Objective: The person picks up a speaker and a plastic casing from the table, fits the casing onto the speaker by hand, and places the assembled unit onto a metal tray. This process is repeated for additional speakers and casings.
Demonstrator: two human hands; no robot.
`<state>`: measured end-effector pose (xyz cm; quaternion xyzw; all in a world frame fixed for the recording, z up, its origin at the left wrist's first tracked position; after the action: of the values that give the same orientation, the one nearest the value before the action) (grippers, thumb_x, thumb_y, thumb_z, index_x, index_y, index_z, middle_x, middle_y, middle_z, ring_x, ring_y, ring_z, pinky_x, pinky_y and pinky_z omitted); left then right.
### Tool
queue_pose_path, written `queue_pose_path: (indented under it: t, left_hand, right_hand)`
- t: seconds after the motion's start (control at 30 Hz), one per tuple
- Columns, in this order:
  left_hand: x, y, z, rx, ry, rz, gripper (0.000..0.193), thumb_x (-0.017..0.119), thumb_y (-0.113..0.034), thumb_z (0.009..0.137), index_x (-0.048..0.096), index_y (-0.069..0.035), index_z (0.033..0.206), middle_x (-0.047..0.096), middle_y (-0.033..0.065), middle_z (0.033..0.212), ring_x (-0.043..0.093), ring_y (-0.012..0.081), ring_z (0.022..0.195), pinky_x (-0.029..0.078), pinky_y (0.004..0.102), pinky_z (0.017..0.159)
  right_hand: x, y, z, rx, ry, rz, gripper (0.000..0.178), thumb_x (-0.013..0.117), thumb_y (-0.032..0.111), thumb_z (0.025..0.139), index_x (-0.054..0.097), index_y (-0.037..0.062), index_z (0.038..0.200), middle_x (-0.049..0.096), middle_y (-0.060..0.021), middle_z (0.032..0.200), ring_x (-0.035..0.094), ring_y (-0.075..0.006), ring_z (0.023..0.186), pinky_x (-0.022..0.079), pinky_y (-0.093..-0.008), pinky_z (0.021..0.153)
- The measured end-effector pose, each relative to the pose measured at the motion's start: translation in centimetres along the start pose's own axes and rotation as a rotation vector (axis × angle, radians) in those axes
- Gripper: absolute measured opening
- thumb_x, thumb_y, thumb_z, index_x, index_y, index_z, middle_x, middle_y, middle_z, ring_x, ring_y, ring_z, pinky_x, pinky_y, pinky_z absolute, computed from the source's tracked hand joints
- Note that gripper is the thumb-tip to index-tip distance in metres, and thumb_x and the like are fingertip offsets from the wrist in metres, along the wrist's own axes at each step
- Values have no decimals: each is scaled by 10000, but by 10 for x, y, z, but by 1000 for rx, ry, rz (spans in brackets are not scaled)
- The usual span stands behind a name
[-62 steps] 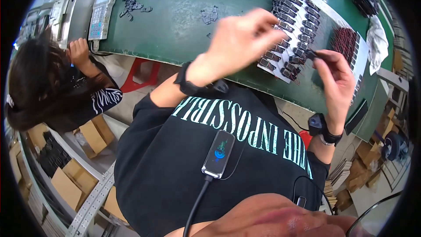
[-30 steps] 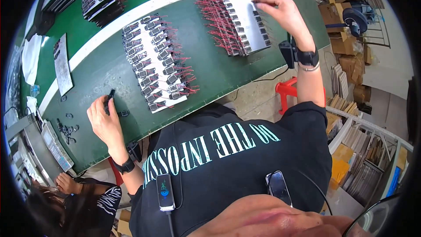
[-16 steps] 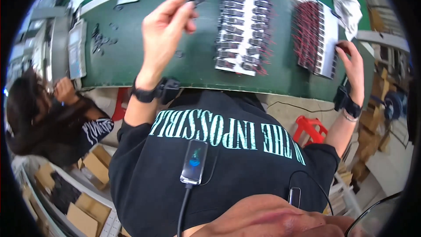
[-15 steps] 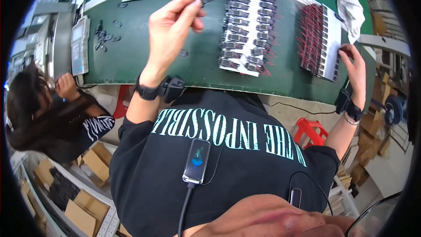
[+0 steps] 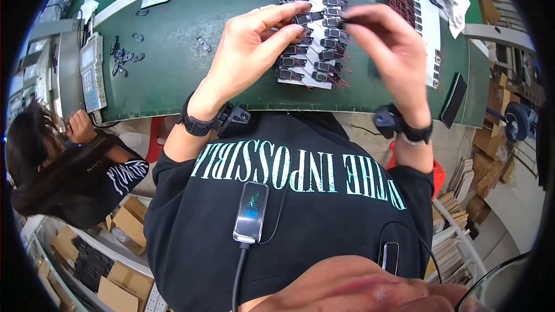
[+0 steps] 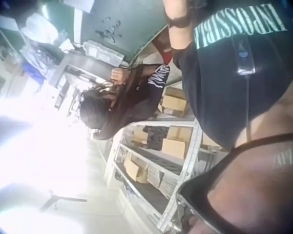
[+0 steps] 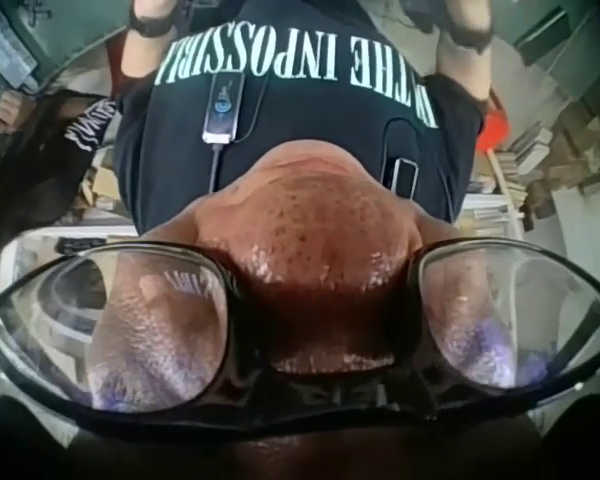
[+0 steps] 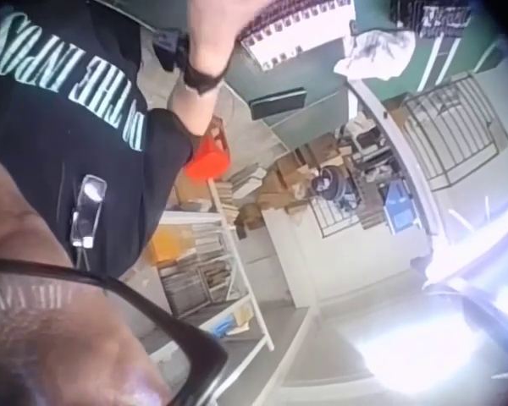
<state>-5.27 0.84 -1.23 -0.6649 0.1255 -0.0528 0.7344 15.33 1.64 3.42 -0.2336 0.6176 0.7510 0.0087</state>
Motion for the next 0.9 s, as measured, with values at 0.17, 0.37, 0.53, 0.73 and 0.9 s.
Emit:
queue_pose_path:
  t: [0.17,0.37,0.53,0.73,0.9]
  left_hand:
    - [9,3,0,-97,22,-194,318,628,-33,927,622,16,1242,714,96,1029,685,118,919,557,245,825]
    - [9,9,-2,-99,32,-189,318,633,-32,922,619,16,1236,728,100,1010,694,121,909,560,244,814]
    - [8,2,-2,-87,23,-93,261,644,-35,911,623,23,1165,738,105,951,703,122,872,563,246,775]
    - [11,3,-2,-73,27,-57,215,655,-42,900,614,23,1100,738,118,924,710,131,851,564,254,749]
    - [14,-4,2,-97,85,3,233,646,-35,917,595,31,1135,718,118,984,692,136,911,564,252,797]
  right_hand:
    - [21,-8,13,7,47,22,157,640,38,920,663,-9,1067,676,-15,1014,613,-66,915,491,-213,837]
    - [25,-18,11,84,91,81,137,647,52,921,672,-15,1039,672,-17,1005,612,-64,905,491,-207,831]
    - [27,-25,10,26,72,109,126,648,50,923,658,-16,1030,643,-8,1003,605,-72,925,499,-215,834]
    - [25,-31,14,165,253,344,155,633,44,934,612,-4,1079,609,-8,1005,594,-75,957,509,-233,841]
    - [23,-33,13,145,254,294,193,622,37,937,578,1,1122,619,-16,987,603,-79,929,506,-232,837]
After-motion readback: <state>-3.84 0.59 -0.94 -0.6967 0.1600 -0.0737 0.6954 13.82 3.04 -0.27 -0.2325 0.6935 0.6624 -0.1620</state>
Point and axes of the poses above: each hand's wrist, its own z-axis towards the middle knuckle, its own x-axis out of the palm, y = z × x, the point moved 4 cm from there along z, towards the middle knuckle
